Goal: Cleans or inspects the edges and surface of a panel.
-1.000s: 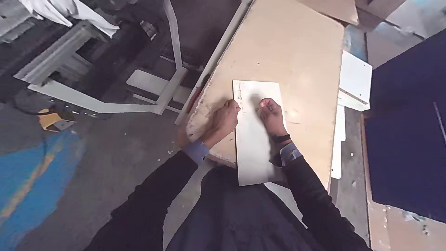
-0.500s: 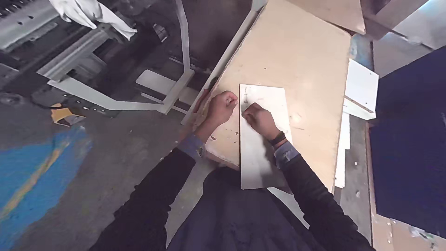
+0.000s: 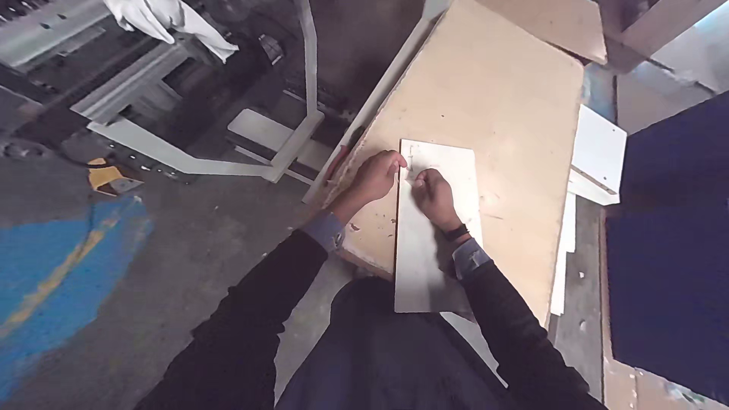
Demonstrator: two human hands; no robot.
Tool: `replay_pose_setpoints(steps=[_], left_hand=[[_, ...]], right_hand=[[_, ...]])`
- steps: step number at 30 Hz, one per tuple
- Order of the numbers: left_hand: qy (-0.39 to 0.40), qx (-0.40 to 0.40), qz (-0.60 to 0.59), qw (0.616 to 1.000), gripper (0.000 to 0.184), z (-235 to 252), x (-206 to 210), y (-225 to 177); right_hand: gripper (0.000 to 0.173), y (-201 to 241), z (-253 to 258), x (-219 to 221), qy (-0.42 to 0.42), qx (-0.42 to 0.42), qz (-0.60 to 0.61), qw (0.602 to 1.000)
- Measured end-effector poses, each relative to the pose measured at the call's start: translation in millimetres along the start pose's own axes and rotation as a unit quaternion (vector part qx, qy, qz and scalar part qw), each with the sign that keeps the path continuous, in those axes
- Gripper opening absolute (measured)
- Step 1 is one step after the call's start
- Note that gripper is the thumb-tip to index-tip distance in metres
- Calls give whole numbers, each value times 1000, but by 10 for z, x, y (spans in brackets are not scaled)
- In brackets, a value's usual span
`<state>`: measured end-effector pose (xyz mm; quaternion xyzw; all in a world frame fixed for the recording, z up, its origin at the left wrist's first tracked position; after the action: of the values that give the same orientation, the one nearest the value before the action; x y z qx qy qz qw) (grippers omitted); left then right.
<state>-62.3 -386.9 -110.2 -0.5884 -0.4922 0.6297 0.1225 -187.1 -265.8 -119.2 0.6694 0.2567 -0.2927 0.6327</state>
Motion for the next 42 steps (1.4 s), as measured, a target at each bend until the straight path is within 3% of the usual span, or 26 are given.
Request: replay_pose_setpoints(steps=[7,15,17,19,21,23,26,29,33,37,39,42], left_hand=[[69,68,70,993,24,146,136,16],[89,165,167,968,16,336,217,-207],[102,200,187,956,14,406,247,-262],[120,227,186,948,14,487,274,-275],[118,250,140,951,13,544,306,-249],[112,240,89,960,12,505,325,-286],[119,229,42,965,11,378,279,-400],[132,262,13,956,11,542,399,-187],[207,221,-39,952,10,631,373,-154],[244,187,-60,950,25,705,376,-202],[243,161,-51,955,24,670,382,-217],[232,134,-25,963,21,638,395,-239]], right_hand=[[12,-96,6,-37,-45,2,71,996],[14,-133,-47,-102,-49,-7,197,979],[16,-195,-91,-159,-73,-6,279,957],[20,-330,-175,-209,-139,19,399,906],[19,-416,-223,-270,-182,41,434,882],[18,-376,-262,-286,-175,89,342,919],[42,-194,-220,-269,-89,173,88,977],[39,-43,-149,-149,-23,253,-123,959],[26,62,-137,-65,-1,227,-210,951],[24,-102,-299,-173,-8,171,-101,980],[30,-214,-390,-220,-17,171,30,985],[32,-329,-486,-286,-53,153,232,959]])
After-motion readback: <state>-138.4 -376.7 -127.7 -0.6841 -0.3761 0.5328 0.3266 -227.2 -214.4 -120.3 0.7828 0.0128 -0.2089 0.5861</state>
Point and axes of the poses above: each hand's wrist, its own z-axis towards the middle knuckle, its own x-axis out of the palm, y = z × x, the point moved 7 cm from there along z, towards the middle knuckle, and after that the axes turned 15 degrees about y, right-handed, at the moved point
